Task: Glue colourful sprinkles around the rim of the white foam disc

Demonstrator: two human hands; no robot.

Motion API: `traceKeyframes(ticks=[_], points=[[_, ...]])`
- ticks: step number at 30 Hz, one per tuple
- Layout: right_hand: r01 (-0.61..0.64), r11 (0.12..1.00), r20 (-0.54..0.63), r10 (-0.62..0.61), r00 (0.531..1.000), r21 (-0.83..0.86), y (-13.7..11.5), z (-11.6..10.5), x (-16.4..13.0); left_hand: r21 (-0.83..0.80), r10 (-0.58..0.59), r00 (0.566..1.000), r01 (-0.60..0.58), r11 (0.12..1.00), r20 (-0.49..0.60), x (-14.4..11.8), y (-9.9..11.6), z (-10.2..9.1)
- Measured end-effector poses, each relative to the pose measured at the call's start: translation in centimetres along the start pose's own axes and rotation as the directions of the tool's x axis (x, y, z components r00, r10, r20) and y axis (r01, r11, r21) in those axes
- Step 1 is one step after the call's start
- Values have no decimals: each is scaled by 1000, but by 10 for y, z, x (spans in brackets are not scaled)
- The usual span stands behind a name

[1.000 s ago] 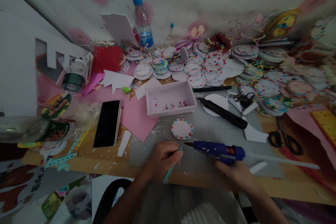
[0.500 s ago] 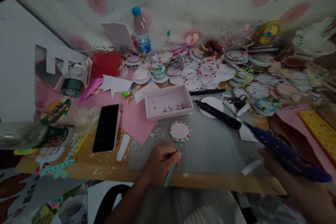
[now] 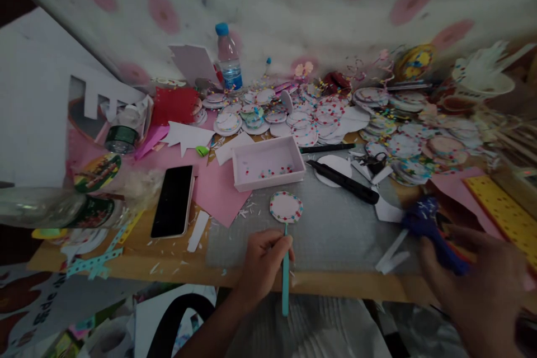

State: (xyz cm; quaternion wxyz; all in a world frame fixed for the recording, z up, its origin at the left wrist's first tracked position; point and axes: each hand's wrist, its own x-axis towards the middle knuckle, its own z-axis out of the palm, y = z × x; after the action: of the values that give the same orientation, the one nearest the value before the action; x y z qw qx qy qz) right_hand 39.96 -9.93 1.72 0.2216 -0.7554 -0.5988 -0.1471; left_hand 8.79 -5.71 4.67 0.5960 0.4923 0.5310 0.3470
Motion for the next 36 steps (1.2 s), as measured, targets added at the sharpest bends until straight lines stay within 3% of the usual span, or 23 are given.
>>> traceKeyframes(ticks=[1,3,5,7,10,14,16,18,21,23,24,27,30,36], points=[[123,984,-58,-116,992,127,-19,-6,-1,-17,-40,999,40,999,-9,0,2,5],[340,854,-48,-350,935,394,-59,-13,-3,-42,-104,994,104,994,-11,2,5,15],[487,675,-35,-566,824,554,-94,-13,-4,-28,-116,993,115,993,-3,4,7,25],[560,562,-58,-672,738,609,-118,-9,-3,38,-78,997,79,996,-9,5,8,33],[609,497,-119,-707,698,618,-131,2,2,192,-2,999,9,981,-35,7,9,42],[594,477,-157,-679,717,648,-131,14,9,360,27,998,-6,933,-52,11,15,46],[494,435,-169,-598,784,753,-132,20,11,402,63,996,-32,915,-64,10,20,44],[338,382,-151,-442,884,860,-136,26,12,420,154,983,-98,902,-101,7,23,36],[136,327,-80,-179,981,935,-146,34,12,488,395,905,-277,827,-156,3,17,15],[43,307,-22,-72,997,951,-152,39,11,580,547,820,-365,728,-171,4,5,-2],[5,295,8,-43,999,955,-154,40,11,621,574,806,-379,686,-142,6,-2,-9],[-35,262,47,-41,998,964,-156,43,9,721,572,820,-396,569,0,12,-24,-24],[-41,250,58,-59,997,967,-156,45,7,770,543,833,-416,485,107,19,-37,-27],[-53,239,69,-60,996,970,-157,49,8,764,491,848,-447,466,197,31,-39,-23]])
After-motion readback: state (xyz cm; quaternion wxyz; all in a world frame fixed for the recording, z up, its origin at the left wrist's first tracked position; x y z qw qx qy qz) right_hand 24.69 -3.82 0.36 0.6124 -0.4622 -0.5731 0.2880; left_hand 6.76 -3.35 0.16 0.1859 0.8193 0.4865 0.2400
